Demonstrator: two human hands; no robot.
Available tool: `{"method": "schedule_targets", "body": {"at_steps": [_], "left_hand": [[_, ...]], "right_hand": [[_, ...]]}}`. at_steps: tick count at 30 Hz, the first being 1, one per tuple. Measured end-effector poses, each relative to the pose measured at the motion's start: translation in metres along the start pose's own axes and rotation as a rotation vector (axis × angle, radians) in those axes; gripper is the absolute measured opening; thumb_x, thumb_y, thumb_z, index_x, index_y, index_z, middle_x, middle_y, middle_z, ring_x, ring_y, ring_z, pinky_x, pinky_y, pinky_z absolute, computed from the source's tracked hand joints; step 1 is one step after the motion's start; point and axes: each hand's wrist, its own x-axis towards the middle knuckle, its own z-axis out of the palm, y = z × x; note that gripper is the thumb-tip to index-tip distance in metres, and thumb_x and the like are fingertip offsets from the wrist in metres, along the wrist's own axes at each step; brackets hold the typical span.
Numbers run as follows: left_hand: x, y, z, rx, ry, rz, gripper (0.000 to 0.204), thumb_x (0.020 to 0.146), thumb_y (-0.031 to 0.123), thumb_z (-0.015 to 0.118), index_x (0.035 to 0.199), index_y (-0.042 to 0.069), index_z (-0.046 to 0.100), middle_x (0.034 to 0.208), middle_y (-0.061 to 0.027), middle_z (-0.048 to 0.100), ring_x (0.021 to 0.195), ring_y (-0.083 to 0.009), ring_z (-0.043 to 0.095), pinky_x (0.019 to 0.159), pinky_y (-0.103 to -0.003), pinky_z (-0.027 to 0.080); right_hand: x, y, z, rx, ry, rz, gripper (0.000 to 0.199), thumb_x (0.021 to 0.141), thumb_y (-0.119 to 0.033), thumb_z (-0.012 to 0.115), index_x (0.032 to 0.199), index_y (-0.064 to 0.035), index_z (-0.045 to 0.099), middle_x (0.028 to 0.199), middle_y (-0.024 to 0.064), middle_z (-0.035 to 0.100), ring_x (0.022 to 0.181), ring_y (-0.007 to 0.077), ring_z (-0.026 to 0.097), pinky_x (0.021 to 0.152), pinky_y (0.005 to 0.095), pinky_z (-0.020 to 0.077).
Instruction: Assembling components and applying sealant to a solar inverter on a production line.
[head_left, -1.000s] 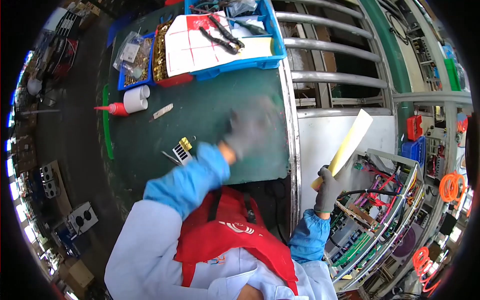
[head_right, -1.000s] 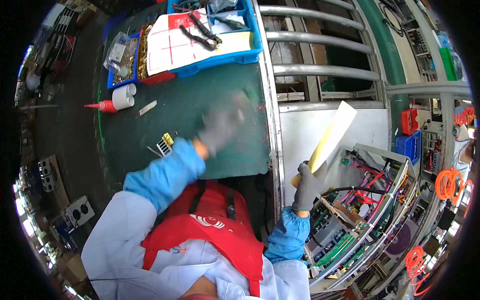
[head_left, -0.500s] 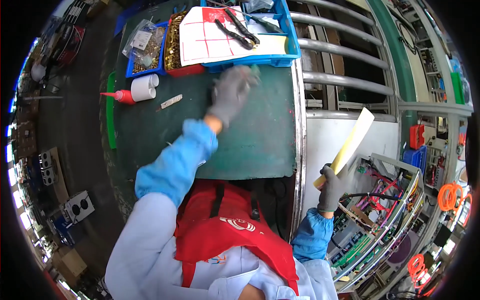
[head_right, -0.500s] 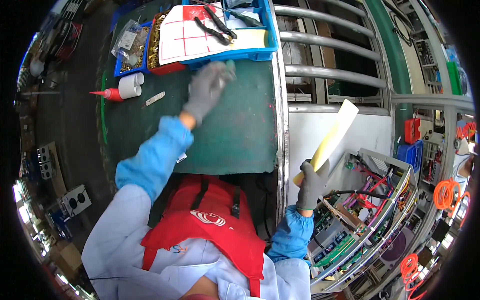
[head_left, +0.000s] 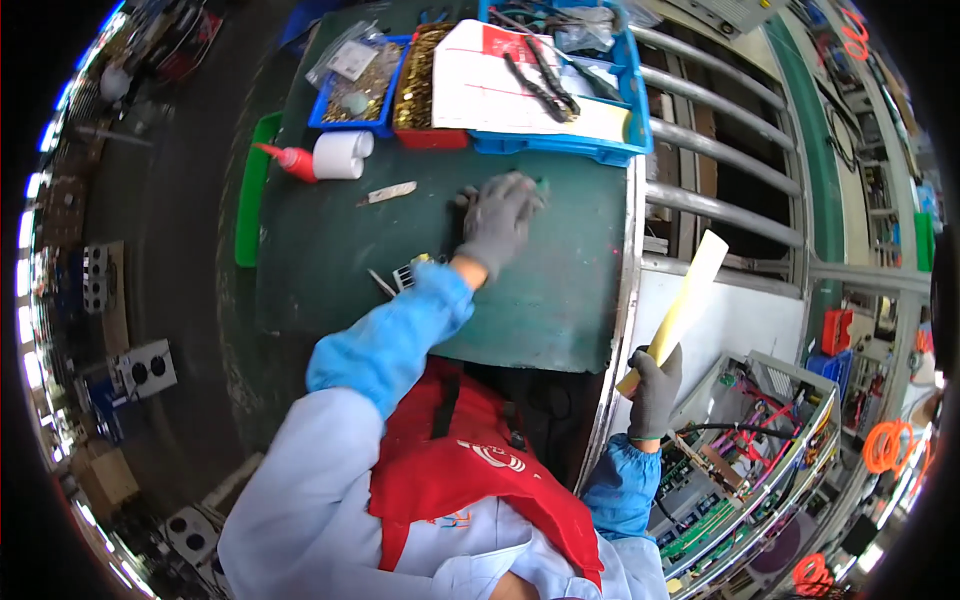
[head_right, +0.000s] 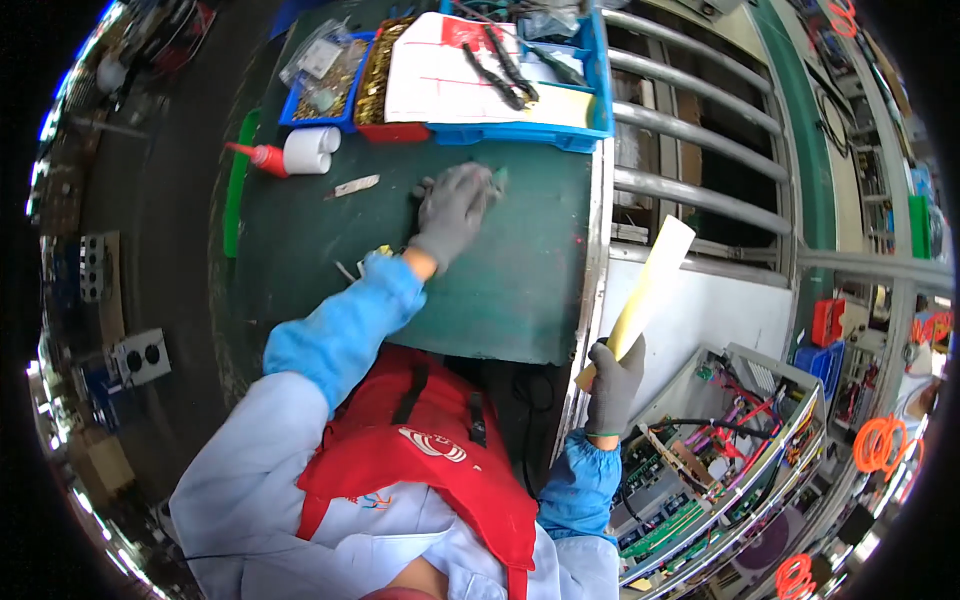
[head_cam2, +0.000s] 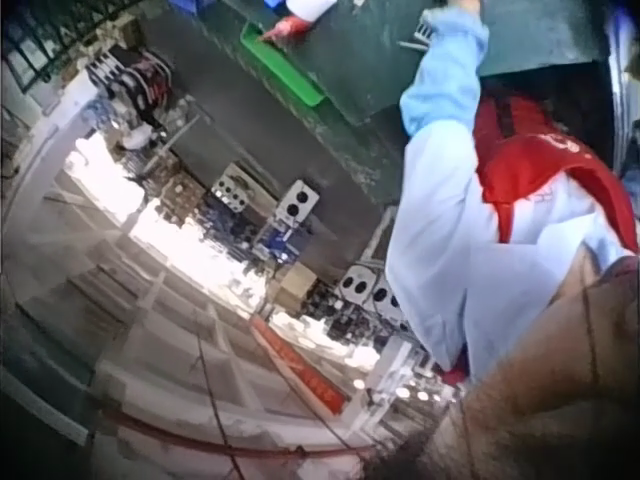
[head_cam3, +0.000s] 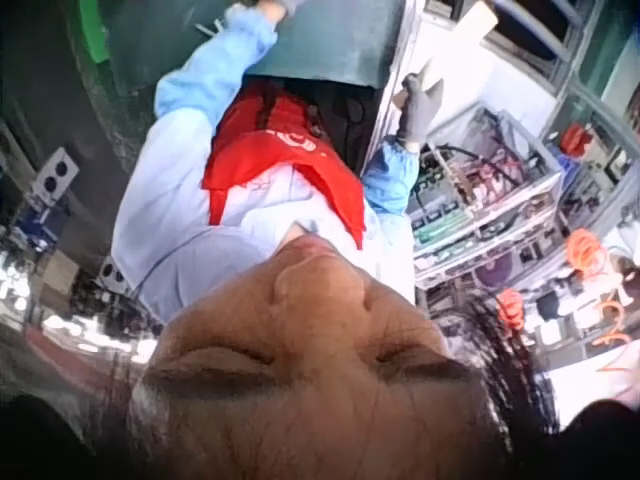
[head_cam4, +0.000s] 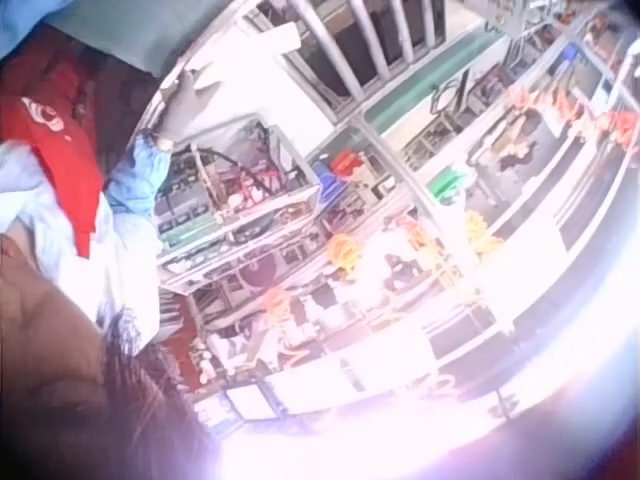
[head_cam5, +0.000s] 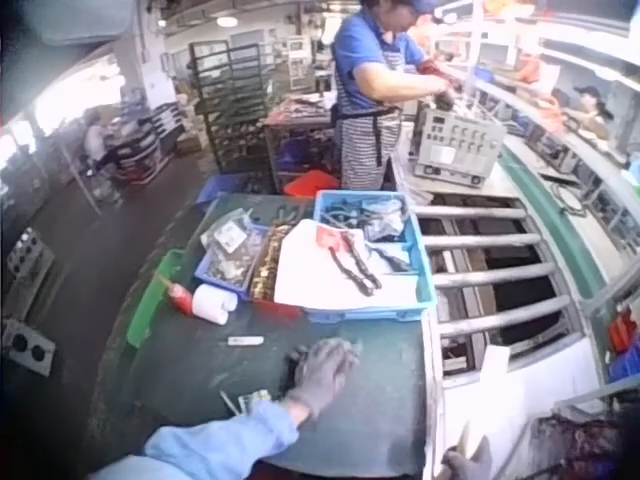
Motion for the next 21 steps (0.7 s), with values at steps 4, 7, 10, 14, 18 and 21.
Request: {"method": "schedule_targets", "body": {"at_steps": [4, 7, 10, 14, 18, 21], "left_hand": [[-0.064, 0.067, 0.002, 0.411, -0.729, 0.06, 0.032, 0.083, 0.016, 0.054, 0.112, 0.01, 0.064, 0.116, -0.0155, 0.06, 0.11, -0.0436, 0.054, 0.091, -0.074, 0.034], [-0.168, 0.092, 0.009, -0.223, -0.896, 0.232, 0.024, 0.078, 0.021, 0.062, 0.101, 0.016, 0.068, 0.113, -0.0107, 0.061, 0.107, -0.0329, 0.057, 0.094, -0.06, 0.038], [-0.14, 0.082, -0.066, -0.396, -0.658, -0.146, 0.031, 0.078, 0.023, 0.068, 0.107, 0.012, 0.067, 0.102, -0.0107, 0.066, 0.096, -0.03, 0.064, 0.085, -0.042, 0.05], [-0.134, 0.027, -0.132, 0.039, -0.15, -0.422, 0.047, 0.081, 0.025, 0.066, 0.126, 0.011, 0.058, 0.107, -0.015, 0.064, 0.088, -0.0346, 0.065, 0.078, -0.044, 0.053], [-0.116, -0.009, -0.145, -0.023, -0.333, -0.812, 0.076, 0.081, 0.027, 0.061, 0.15, 0.016, 0.032, 0.112, -0.0213, 0.063, 0.1, -0.0406, 0.063, 0.086, -0.046, 0.051], [-0.088, -0.022, -0.12, -0.075, -0.514, -0.964, 0.069, 0.081, 0.033, 0.06, 0.145, 0.015, 0.041, 0.115, -0.0208, 0.064, 0.107, -0.0395, 0.061, 0.091, -0.048, 0.048]], "right_hand": [[0.002, 0.005, 0.031, -0.044, -0.171, -0.09, 0.055, 0.078, -0.002, 0.06, 0.132, 0.0033, 0.049, 0.103, 0.0085, 0.06, 0.09, 0.0165, 0.058, 0.079, 0.029, 0.0491], [0.014, -0.009, 0.067, -0.092, -0.215, -0.072, 0.058, 0.077, -0.004, 0.06, 0.133, 0.0042, 0.047, 0.109, 0.0125, 0.062, 0.095, 0.0216, 0.06, 0.083, 0.0318, 0.0494], [0.043, 0.002, 0.09, -0.271, -0.218, -0.244, 0.063, 0.077, -0.01, 0.065, 0.136, 0.0048, 0.044, 0.114, 0.0181, 0.062, 0.097, 0.0305, 0.062, 0.087, 0.0381, 0.0498], [0.049, 0.002, 0.116, -0.734, -0.103, -0.345, 0.086, 0.075, -0.031, 0.077, 0.142, 0.0026, 0.034, 0.12, 0.0264, 0.057, 0.11, 0.0437, 0.055, 0.096, 0.0459, 0.045], [0.008, -0.02, 0.135, -1.014, 0.135, -0.528, 0.088, 0.073, -0.035, 0.079, 0.143, -0.001, 0.036, 0.13, 0.0276, 0.047, 0.119, 0.0443, 0.046, 0.1, 0.0509, 0.0385], [-0.009, -0.024, 0.139, -0.924, -0.014, -0.692, 0.074, 0.08, -0.033, 0.073, 0.138, 0.0014, 0.041, 0.126, 0.0257, 0.051, 0.116, 0.0431, 0.049, 0.099, 0.0494, 0.0403]]}}
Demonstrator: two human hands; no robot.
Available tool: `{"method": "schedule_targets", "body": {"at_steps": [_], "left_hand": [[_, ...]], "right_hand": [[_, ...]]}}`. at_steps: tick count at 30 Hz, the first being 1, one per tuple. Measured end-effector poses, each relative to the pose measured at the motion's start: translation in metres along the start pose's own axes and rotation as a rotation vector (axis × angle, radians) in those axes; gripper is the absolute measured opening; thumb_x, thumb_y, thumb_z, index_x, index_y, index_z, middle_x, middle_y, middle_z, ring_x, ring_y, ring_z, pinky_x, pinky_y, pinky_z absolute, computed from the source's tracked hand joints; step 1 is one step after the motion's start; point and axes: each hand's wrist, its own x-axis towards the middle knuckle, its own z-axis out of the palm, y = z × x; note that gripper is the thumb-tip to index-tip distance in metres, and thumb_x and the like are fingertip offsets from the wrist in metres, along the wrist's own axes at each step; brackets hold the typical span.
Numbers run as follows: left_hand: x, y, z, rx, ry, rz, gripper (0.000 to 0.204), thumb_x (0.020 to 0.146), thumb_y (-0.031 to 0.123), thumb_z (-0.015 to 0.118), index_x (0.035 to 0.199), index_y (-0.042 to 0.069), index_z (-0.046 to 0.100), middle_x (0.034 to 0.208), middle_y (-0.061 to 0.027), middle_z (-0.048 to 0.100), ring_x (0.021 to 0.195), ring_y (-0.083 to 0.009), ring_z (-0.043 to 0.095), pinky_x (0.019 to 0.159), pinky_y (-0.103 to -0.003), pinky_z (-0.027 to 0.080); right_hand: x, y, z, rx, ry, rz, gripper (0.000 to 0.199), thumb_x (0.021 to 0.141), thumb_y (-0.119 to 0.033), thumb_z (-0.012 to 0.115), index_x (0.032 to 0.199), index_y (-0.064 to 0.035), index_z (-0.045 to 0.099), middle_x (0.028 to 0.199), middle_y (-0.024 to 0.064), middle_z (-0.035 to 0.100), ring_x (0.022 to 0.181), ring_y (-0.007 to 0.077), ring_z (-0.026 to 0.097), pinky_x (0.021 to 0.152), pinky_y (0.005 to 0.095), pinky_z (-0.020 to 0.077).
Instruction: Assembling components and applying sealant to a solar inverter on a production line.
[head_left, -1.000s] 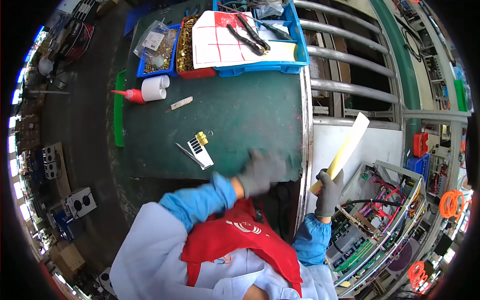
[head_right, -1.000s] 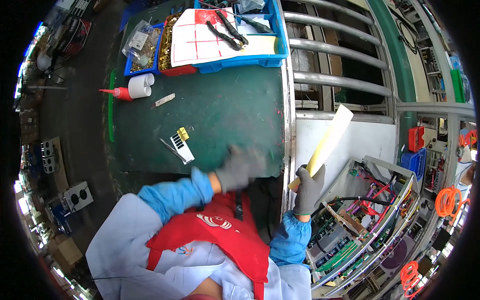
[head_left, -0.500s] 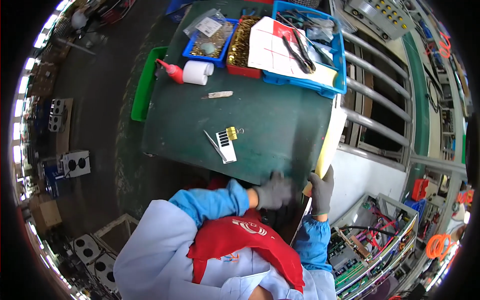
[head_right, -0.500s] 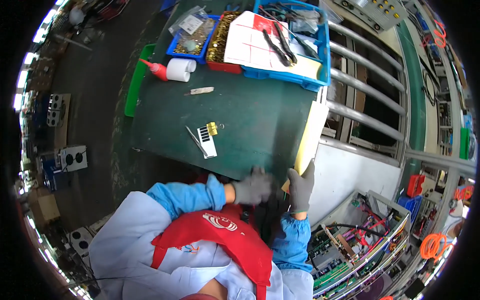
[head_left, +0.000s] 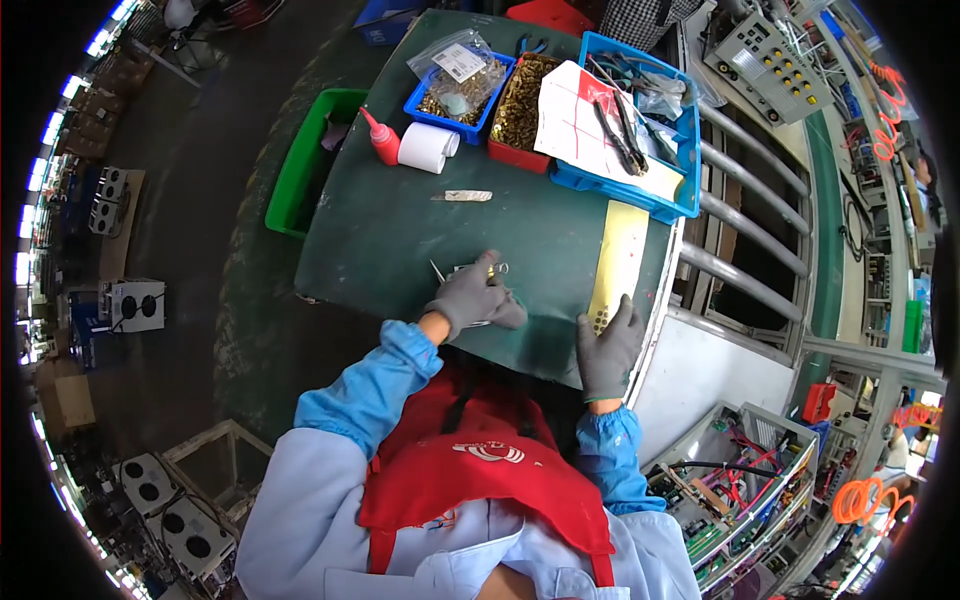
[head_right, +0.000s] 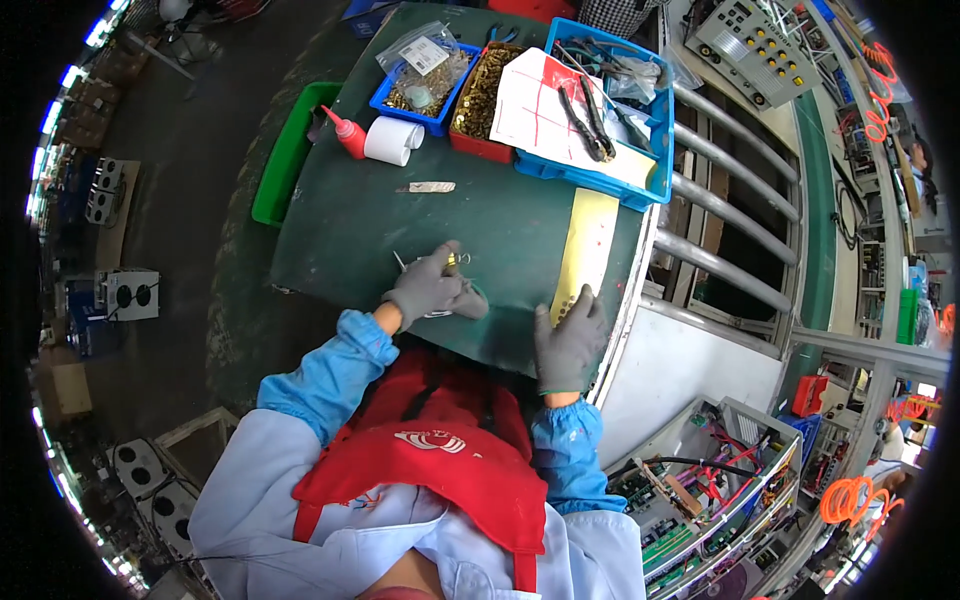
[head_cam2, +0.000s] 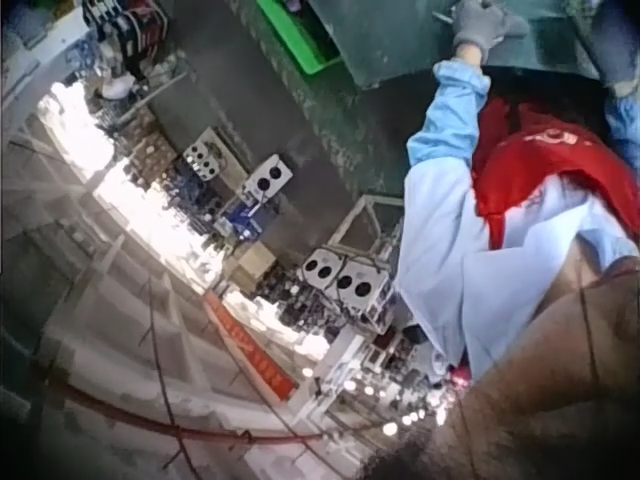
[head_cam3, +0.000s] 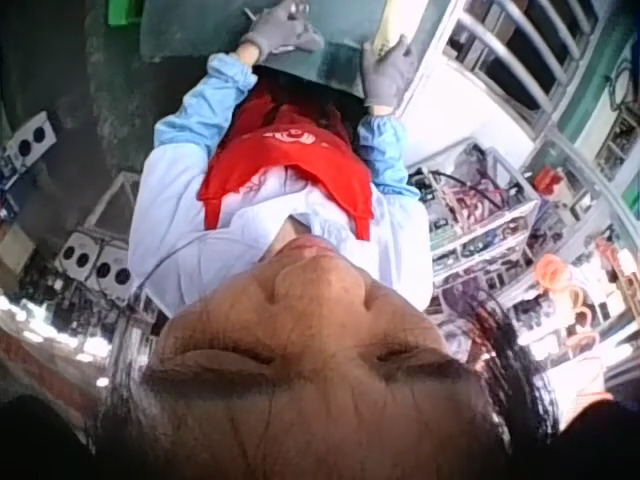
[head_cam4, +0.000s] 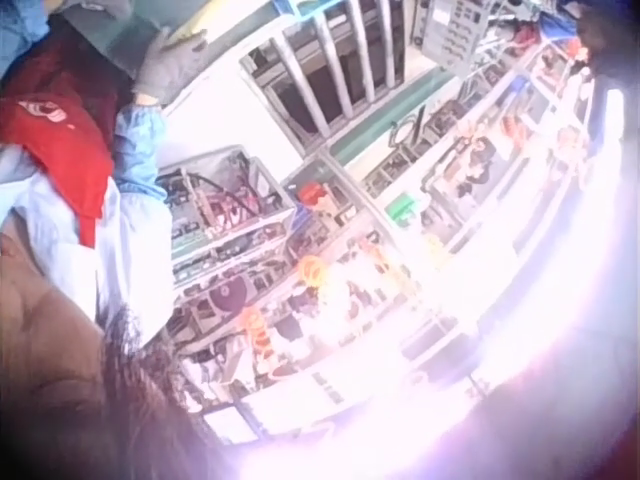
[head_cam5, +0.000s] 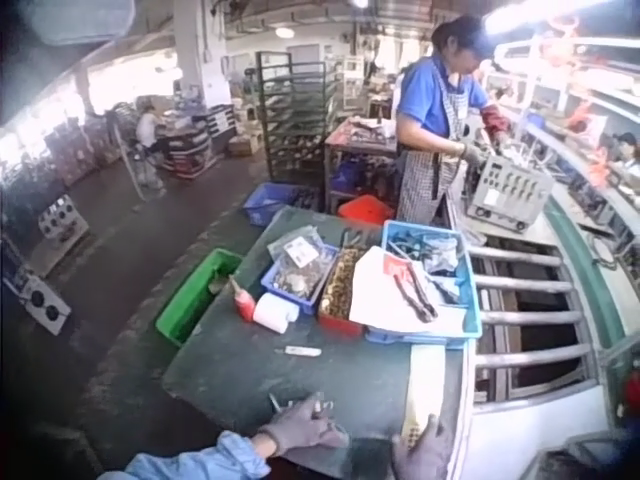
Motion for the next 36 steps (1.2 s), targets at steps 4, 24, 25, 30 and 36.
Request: {"method": "schedule_targets", "body": {"at_steps": [4, 24, 25, 30, 36], "left_hand": [[0.032, 0.044, 0.023, 0.045, -0.013, 0.126, 0.066, 0.081, 0.031, 0.06, 0.144, 0.016, 0.043, 0.115, -0.0198, 0.064, 0.106, -0.0381, 0.062, 0.091, -0.047, 0.049], [-0.038, -0.1, -0.073, -0.085, 0.823, 0.264, 0.031, 0.087, 0.02, 0.062, 0.117, 0.01, 0.062, 0.115, -0.0141, 0.061, 0.106, -0.0329, 0.061, 0.092, -0.04, 0.049], [-0.034, -0.09, -0.072, -0.072, 0.781, 0.388, 0.031, 0.088, 0.019, 0.061, 0.118, 0.01, 0.062, 0.116, -0.014, 0.061, 0.108, -0.0332, 0.06, 0.093, -0.04, 0.049], [0.009, -0.059, -0.019, 0.359, 0.454, 0.802, 0.039, 0.084, 0.021, 0.062, 0.122, 0.014, 0.059, 0.121, -0.0149, 0.059, 0.117, -0.033, 0.056, 0.104, -0.043, 0.042], [0.039, -0.115, -0.104, 0.427, 0.561, 0.469, 0.011, 0.082, 0.011, 0.057, 0.092, 0.01, 0.061, 0.093, -0.0142, 0.06, 0.09, -0.0346, 0.057, 0.082, -0.047, 0.047]], "right_hand": [[-0.01, -0.016, 0.004, 0.072, -0.081, 0.007, 0.072, 0.079, -0.031, 0.073, 0.137, 0.0004, 0.043, 0.122, 0.0241, 0.054, 0.11, 0.0418, 0.053, 0.093, 0.0487, 0.0441], [0.009, -0.126, 0.12, -0.148, -0.263, -0.977, 0.034, 0.084, -0.022, 0.056, 0.114, -0.0095, 0.06, 0.098, 0.014, 0.062, 0.095, 0.0297, 0.06, 0.079, 0.0404, 0.047], [0.007, -0.128, 0.123, -0.215, -0.293, -0.972, 0.03, 0.084, -0.024, 0.057, 0.111, -0.0091, 0.06, 0.094, 0.0136, 0.061, 0.091, 0.0296, 0.061, 0.076, 0.0406, 0.0472], [-0.019, -0.102, 0.098, -0.114, -0.632, -0.742, 0.021, 0.082, -0.019, 0.061, 0.1, -0.0082, 0.062, 0.09, 0.0157, 0.062, 0.081, 0.0347, 0.063, 0.068, 0.0468, 0.0505], [-0.045, -0.05, 0.045, 0.196, -0.744, -0.257, 0.025, 0.083, -0.028, 0.066, 0.093, -0.005, 0.067, 0.088, 0.0221, 0.064, 0.079, 0.04, 0.064, 0.07, 0.047, 0.0509]]}}
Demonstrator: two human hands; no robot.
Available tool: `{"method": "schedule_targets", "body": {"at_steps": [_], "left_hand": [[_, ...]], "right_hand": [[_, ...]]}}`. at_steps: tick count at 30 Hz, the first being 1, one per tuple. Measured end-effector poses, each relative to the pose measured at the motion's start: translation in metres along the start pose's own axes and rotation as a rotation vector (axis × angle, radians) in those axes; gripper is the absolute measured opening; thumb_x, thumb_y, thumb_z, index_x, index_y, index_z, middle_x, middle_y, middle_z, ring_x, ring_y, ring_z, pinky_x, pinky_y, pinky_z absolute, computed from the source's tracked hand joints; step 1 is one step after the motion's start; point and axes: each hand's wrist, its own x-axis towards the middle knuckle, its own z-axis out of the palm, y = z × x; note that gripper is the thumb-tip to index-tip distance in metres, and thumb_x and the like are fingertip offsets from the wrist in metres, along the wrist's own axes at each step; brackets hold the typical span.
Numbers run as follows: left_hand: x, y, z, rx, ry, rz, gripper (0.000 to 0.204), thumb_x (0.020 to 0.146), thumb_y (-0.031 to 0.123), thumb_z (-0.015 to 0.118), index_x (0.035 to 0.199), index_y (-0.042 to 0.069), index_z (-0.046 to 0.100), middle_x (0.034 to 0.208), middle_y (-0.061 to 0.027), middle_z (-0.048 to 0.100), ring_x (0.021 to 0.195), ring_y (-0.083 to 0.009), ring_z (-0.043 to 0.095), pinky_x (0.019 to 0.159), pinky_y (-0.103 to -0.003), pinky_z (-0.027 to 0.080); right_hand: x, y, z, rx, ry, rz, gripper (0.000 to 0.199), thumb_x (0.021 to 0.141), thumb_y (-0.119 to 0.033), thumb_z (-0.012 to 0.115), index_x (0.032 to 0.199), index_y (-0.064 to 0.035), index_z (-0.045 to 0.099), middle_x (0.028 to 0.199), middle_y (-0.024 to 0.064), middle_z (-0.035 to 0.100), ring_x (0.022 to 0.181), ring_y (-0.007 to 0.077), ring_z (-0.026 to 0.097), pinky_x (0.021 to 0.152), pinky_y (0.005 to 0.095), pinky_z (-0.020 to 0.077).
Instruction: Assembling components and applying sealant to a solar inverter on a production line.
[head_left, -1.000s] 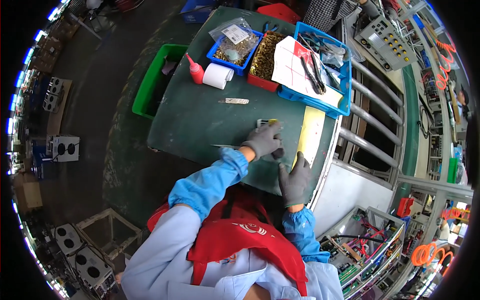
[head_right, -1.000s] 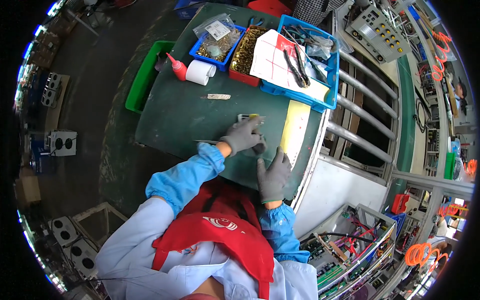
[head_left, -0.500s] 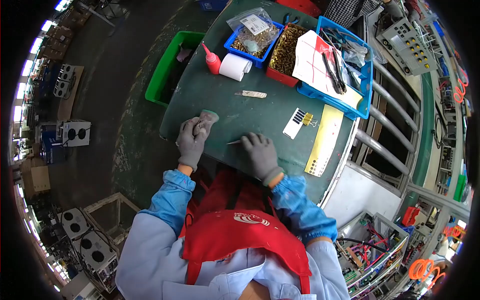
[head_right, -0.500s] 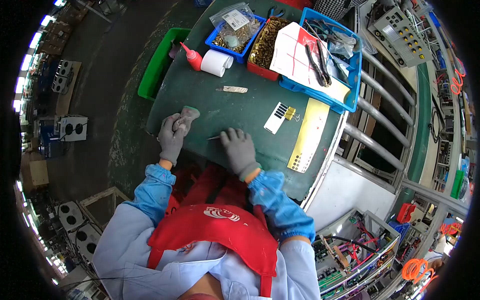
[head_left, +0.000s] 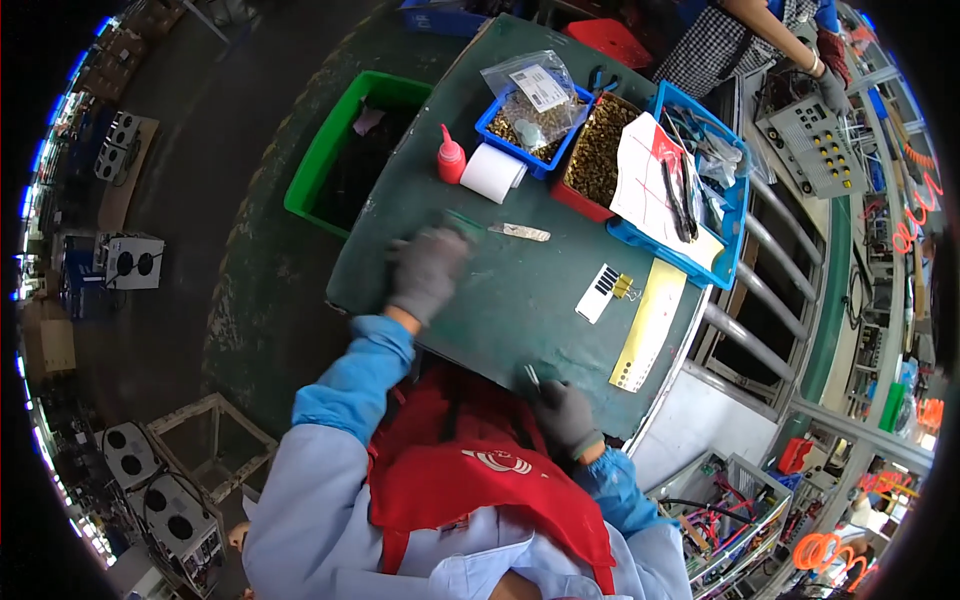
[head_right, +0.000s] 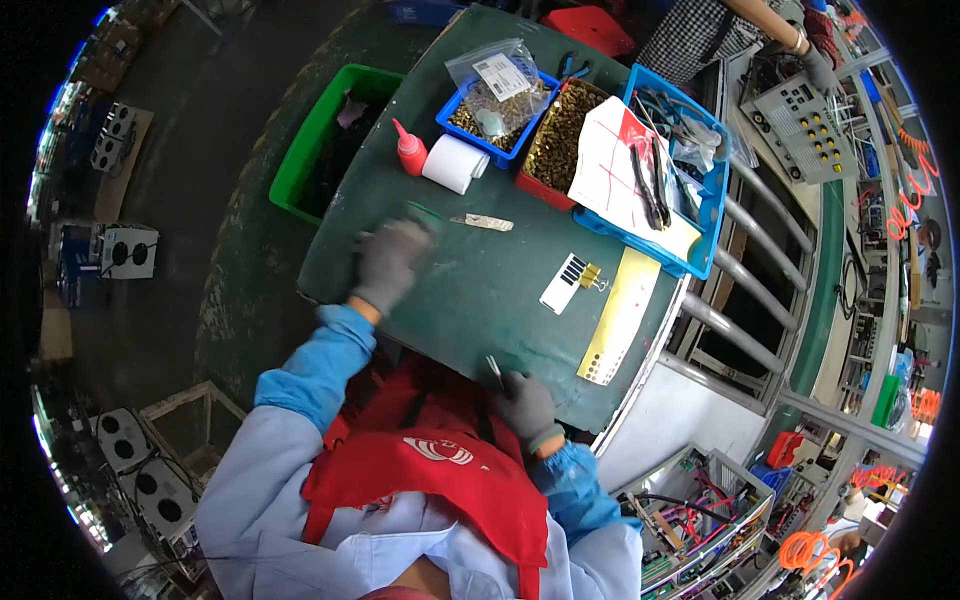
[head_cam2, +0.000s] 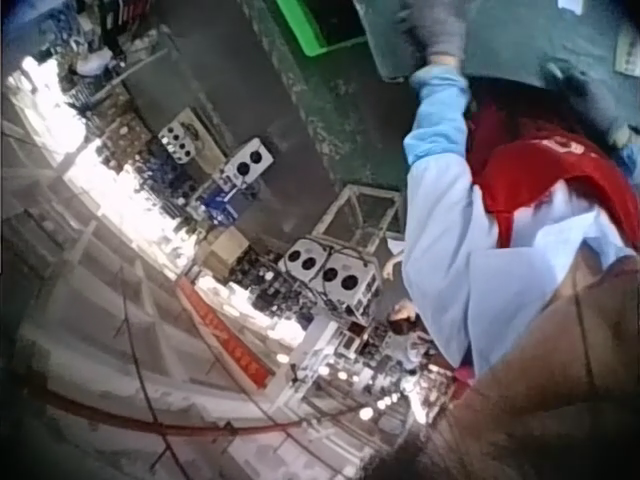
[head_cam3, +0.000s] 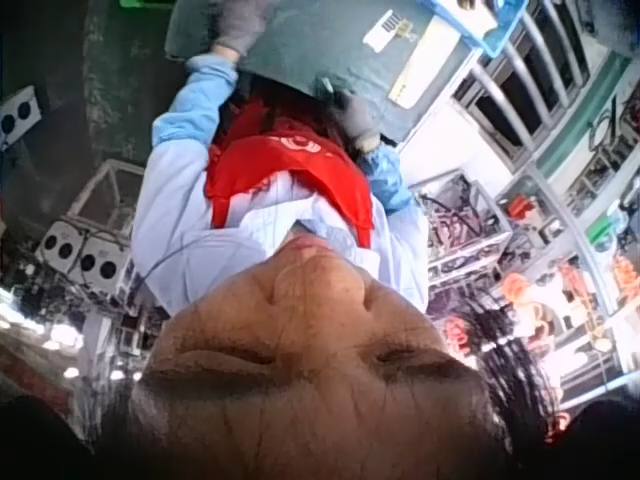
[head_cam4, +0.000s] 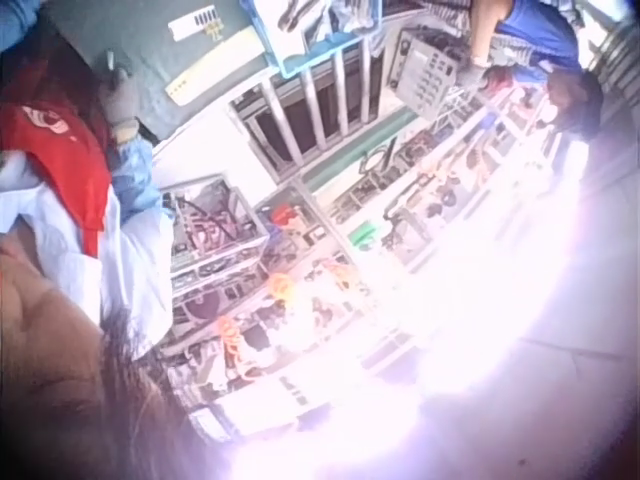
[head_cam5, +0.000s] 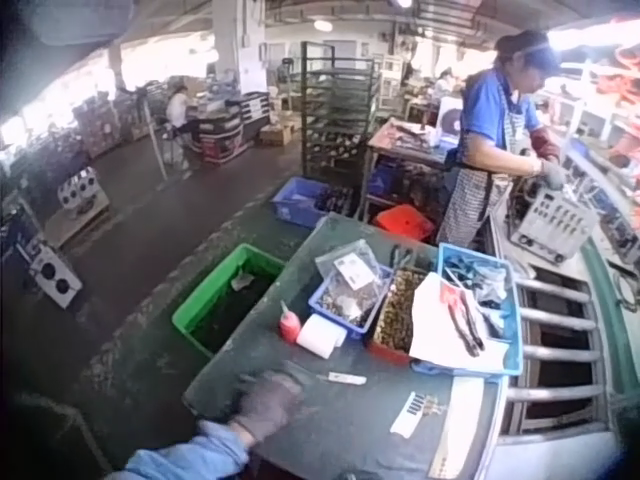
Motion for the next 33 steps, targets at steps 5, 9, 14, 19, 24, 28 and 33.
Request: {"method": "schedule_targets", "body": {"at_steps": [5, 9, 14, 19, 24, 28, 33], "left_hand": [[-0.022, -0.129, -0.06, 0.109, 0.184, -0.843, 0.026, 0.096, 0.021, 0.049, 0.115, 0.011, 0.064, 0.125, -0.0139, 0.056, 0.11, -0.0388, 0.055, 0.095, -0.046, 0.045], [-0.021, -0.026, -0.03, -0.198, 0.286, -0.225, 0.024, 0.094, 0.019, 0.048, 0.107, 0.005, 0.063, 0.12, -0.0158, 0.058, 0.101, -0.0372, 0.06, 0.09, -0.047, 0.048], [-0.003, 0.061, -0.05, 0.317, -0.848, 0.05, 0.029, 0.083, 0.011, 0.053, 0.111, 0.01, 0.062, 0.11, -0.014, 0.061, 0.11, -0.0321, 0.056, 0.096, -0.053, 0.045], [-0.043, -0.16, -0.081, 0.038, 0.073, -0.452, 0.02, 0.094, 0.02, 0.053, 0.103, 0.007, 0.065, 0.111, -0.0156, 0.064, 0.106, -0.0376, 0.058, 0.091, -0.043, 0.047], [-0.015, -0.102, -0.117, -0.137, 0.161, -0.311, 0.026, 0.094, 0.027, 0.059, 0.106, 0.005, 0.065, 0.109, -0.0142, 0.064, 0.103, -0.0352, 0.06, 0.092, -0.043, 0.047], [0.009, -0.033, -0.078, -0.092, 0.161, 0.227, 0.027, 0.09, 0.021, 0.064, 0.115, 0.009, 0.063, 0.115, -0.0123, 0.063, 0.105, -0.0338, 0.06, 0.091, -0.043, 0.048], [0.041, -0.011, -0.041, -0.09, -0.142, 0.425, 0.051, 0.08, 0.026, 0.073, 0.128, 0.014, 0.057, 0.131, -0.0126, 0.057, 0.122, -0.0341, 0.051, 0.104, -0.047, 0.041]], "right_hand": [[-0.002, -0.007, -0.013, 0.121, 0.084, 0.01, 0.032, 0.08, -0.022, 0.068, 0.107, -0.0034, 0.068, 0.089, 0.0194, 0.066, 0.083, 0.0344, 0.065, 0.069, 0.0432, 0.0508], [0.03, -0.034, -0.014, 0.647, 0.203, 0.318, 0.031, 0.082, -0.017, 0.062, 0.107, 0.0026, 0.066, 0.084, 0.0122, 0.068, 0.072, 0.0198, 0.064, 0.063, 0.0353, 0.0508], [0.087, -0.035, -0.016, 0.72, 0.333, 0.404, 0.031, 0.082, -0.018, 0.062, 0.106, 0.0019, 0.067, 0.081, 0.0148, 0.068, 0.069, 0.0189, 0.066, 0.062, 0.0339, 0.052], [0.119, -0.042, -0.008, 0.517, 0.406, 0.342, 0.034, 0.08, -0.025, 0.062, 0.105, -0.002, 0.066, 0.097, 0.0224, 0.066, 0.094, 0.0404, 0.064, 0.084, 0.0456, 0.0505], [0.105, -0.035, 0.013, 0.3, 0.729, 0.316, 0.037, 0.084, -0.028, 0.064, 0.114, -0.0075, 0.061, 0.11, 0.0227, 0.059, 0.099, 0.0425, 0.06, 0.084, 0.0482, 0.0503], [0.053, -0.03, 0.022, 0.296, 0.699, 0.347, 0.036, 0.085, -0.026, 0.065, 0.117, -0.0102, 0.06, 0.11, 0.0204, 0.058, 0.096, 0.0409, 0.06, 0.083, 0.0476, 0.0509], [-0.024, -0.032, 0.059, 0.329, 0.803, 0.455, 0.032, 0.084, -0.025, 0.062, 0.112, -0.0084, 0.064, 0.103, 0.0188, 0.062, 0.096, 0.0374, 0.062, 0.084, 0.0459, 0.0515]]}}
